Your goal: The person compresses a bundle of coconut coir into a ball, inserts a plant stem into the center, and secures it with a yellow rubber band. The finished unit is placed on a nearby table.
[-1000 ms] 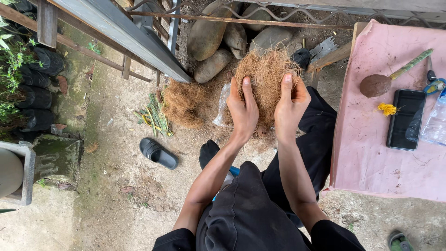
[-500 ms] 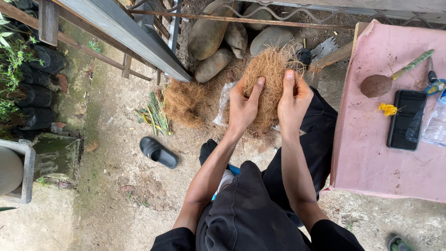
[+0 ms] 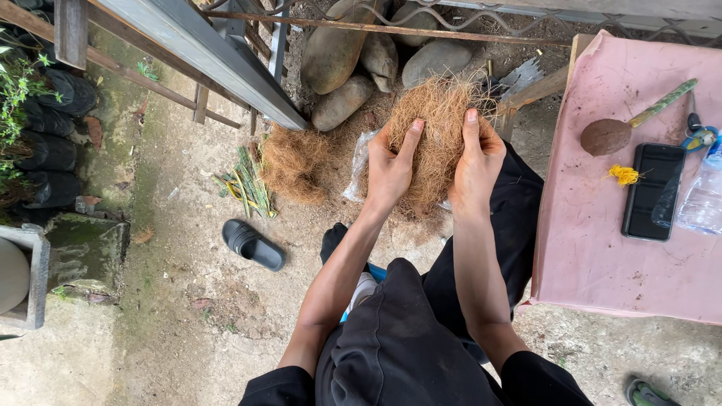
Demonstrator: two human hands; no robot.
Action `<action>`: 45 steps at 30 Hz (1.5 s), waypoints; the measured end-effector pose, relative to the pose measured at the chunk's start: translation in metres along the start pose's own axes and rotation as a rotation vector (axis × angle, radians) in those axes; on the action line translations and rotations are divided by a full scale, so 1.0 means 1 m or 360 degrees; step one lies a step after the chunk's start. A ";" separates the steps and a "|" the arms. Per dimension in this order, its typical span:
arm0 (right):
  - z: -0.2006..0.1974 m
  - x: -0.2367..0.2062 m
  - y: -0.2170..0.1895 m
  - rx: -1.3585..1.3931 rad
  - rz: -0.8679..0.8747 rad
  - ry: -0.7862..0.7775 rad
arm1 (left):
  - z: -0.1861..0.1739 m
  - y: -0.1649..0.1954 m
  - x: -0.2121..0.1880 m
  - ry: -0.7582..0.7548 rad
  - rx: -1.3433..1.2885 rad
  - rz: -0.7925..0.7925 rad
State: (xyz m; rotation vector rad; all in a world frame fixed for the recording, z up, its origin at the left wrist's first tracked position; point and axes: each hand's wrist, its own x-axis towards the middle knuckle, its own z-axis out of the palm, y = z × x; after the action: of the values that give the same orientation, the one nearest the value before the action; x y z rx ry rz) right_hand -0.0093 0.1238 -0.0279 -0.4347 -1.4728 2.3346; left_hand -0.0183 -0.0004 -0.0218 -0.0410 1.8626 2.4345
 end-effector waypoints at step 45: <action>0.022 -0.012 -0.036 -0.0957 -0.0674 -0.0055 | 0.000 0.012 -0.006 -0.0109 0.0350 0.0000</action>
State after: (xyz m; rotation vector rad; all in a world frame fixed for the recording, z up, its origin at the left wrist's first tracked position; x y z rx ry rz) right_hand -0.0038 0.1154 0.0146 -0.1938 -2.0422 1.5626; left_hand -0.0134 -0.0036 -0.0093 0.0547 2.0853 2.1861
